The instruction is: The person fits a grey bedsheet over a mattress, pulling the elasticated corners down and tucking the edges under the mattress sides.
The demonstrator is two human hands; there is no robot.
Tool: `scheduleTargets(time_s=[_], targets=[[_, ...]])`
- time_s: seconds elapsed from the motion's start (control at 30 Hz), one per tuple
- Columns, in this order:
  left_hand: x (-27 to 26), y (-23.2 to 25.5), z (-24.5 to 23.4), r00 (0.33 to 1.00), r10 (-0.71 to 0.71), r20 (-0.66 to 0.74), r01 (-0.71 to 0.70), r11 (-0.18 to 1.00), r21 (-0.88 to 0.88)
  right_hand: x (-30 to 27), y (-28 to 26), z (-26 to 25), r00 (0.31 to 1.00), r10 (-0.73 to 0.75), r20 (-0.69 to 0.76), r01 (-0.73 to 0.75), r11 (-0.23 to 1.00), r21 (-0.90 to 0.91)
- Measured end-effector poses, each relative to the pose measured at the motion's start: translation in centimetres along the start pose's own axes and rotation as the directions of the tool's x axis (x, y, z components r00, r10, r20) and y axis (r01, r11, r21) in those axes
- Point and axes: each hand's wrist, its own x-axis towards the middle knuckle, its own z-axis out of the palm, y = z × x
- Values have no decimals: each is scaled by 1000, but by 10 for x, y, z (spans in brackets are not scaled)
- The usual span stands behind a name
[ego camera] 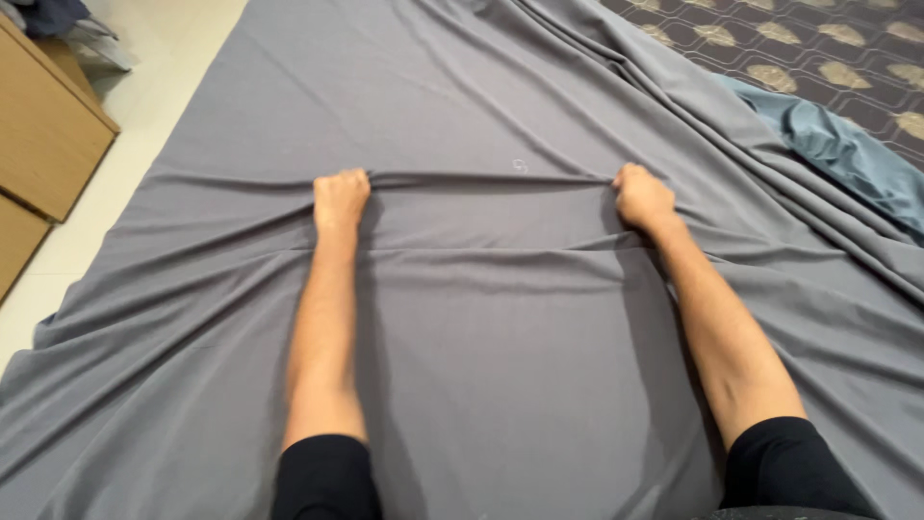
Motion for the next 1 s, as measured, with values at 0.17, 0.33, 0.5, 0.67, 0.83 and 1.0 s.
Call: scheduleTargets(time_s=[0.17,0.33,0.5,0.67,0.83,1.0], targets=[[20,35,2,935,-258,-244,297,945,139,24,8,33,992,-43,-116,17,976,-219],[44,41,9,872,-427,-239,428,902,-53,55,3,47,917,-165,-363,-44,863,-503],[72,33,26,858,-436,-270,434,898,-73,93,12,74,878,-245,-411,-84,767,-636],[74,30,26,870,-398,-290,389,917,-91,110,30,98,915,-170,-365,-57,842,-536],[10,42,-66,903,2,429,250,810,-530,117,19,104,877,-181,-445,-207,693,-690],[-138,94,-221,930,221,294,36,741,-670,125,27,93,880,-145,-453,-211,734,-646]])
